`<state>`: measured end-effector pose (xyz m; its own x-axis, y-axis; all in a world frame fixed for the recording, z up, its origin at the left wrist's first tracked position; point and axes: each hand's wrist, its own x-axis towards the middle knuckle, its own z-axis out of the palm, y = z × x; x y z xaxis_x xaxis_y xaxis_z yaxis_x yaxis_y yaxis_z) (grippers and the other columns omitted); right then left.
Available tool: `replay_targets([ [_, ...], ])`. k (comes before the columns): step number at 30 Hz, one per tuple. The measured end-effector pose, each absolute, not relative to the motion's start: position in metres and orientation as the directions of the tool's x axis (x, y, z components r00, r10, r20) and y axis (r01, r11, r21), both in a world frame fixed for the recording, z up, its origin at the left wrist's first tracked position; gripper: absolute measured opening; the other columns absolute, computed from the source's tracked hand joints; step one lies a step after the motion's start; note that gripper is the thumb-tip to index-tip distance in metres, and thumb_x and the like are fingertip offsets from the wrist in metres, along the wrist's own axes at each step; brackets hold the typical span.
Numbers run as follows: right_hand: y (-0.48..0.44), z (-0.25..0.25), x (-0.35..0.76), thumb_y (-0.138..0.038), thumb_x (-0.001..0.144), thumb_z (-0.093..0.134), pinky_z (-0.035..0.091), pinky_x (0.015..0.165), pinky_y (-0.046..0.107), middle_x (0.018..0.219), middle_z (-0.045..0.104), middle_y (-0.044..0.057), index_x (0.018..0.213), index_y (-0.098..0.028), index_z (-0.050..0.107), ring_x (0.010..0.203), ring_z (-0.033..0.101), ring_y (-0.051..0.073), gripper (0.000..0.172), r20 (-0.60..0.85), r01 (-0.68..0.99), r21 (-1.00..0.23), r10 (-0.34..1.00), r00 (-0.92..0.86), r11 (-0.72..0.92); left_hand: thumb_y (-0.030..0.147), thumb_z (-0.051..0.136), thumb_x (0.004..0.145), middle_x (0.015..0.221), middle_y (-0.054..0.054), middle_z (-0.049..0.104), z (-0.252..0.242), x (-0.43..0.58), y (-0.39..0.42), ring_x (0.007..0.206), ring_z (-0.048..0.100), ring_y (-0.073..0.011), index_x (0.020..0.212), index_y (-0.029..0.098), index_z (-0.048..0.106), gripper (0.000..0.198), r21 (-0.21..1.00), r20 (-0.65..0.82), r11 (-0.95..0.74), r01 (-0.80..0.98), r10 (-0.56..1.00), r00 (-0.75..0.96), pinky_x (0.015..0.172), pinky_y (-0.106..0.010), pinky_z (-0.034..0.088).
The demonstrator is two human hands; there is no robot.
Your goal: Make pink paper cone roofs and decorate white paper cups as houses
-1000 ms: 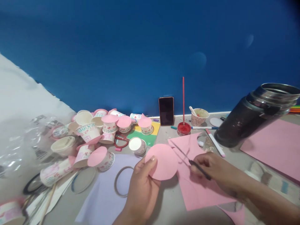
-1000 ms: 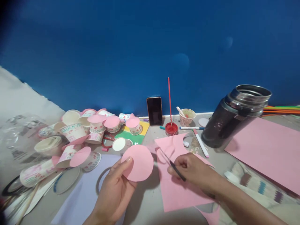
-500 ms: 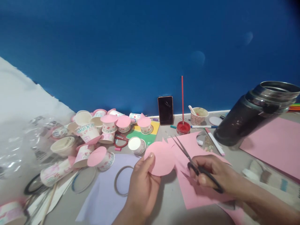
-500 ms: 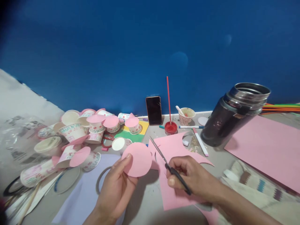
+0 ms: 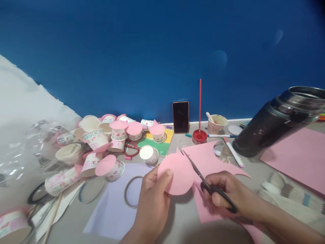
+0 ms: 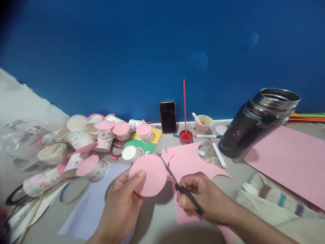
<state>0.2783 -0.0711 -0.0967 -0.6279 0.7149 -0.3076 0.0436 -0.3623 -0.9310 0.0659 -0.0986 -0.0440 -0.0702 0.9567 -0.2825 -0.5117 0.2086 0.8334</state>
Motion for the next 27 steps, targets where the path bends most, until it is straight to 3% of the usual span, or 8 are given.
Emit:
replay_targets([
  [5,-0.0703,-0.0929,0.2778,-0.070,0.065,0.086,0.023,0.039,0.017,0.055,0.059,-0.002,0.072,-0.015,0.063,0.042,0.035,0.004,0.060,-0.333,0.021,-0.907,0.685,-0.648,-0.421,0.033,0.078,0.082,0.088,-0.009,0.080,-0.0420,0.0636,-0.0996,0.089,0.074,-0.0264,0.098,0.014,0.083,0.026,0.863,-0.283,0.239,-0.445,0.958,-0.035,0.082,-0.035,0.057],
  [13,-0.0699,-0.0929,0.2792,-0.063,0.068,0.083,0.030,0.041,0.020,0.059,0.064,0.001,0.072,-0.016,0.065,0.045,0.045,0.009,0.051,-0.351,0.121,-0.925,0.690,-0.632,-0.360,0.032,0.074,0.086,0.086,-0.008,0.080,-0.0432,0.0581,-0.1010,0.087,0.072,-0.0240,0.098,0.014,0.082,0.023,0.892,-0.277,0.247,-0.378,0.961,-0.025,0.080,-0.032,0.054],
  [27,-0.0691,-0.0910,0.2809,-0.079,0.064,0.080,0.036,0.047,0.021,0.061,0.067,0.004,0.073,-0.014,0.068,0.052,0.054,0.012,0.066,-0.324,0.121,-0.938,0.699,-0.637,-0.323,0.033,0.082,0.078,0.083,-0.009,0.080,-0.0375,0.0599,-0.0995,0.083,0.073,-0.0258,0.095,0.014,0.083,0.026,0.870,-0.314,0.270,-0.412,0.948,-0.043,0.078,-0.034,0.056],
])
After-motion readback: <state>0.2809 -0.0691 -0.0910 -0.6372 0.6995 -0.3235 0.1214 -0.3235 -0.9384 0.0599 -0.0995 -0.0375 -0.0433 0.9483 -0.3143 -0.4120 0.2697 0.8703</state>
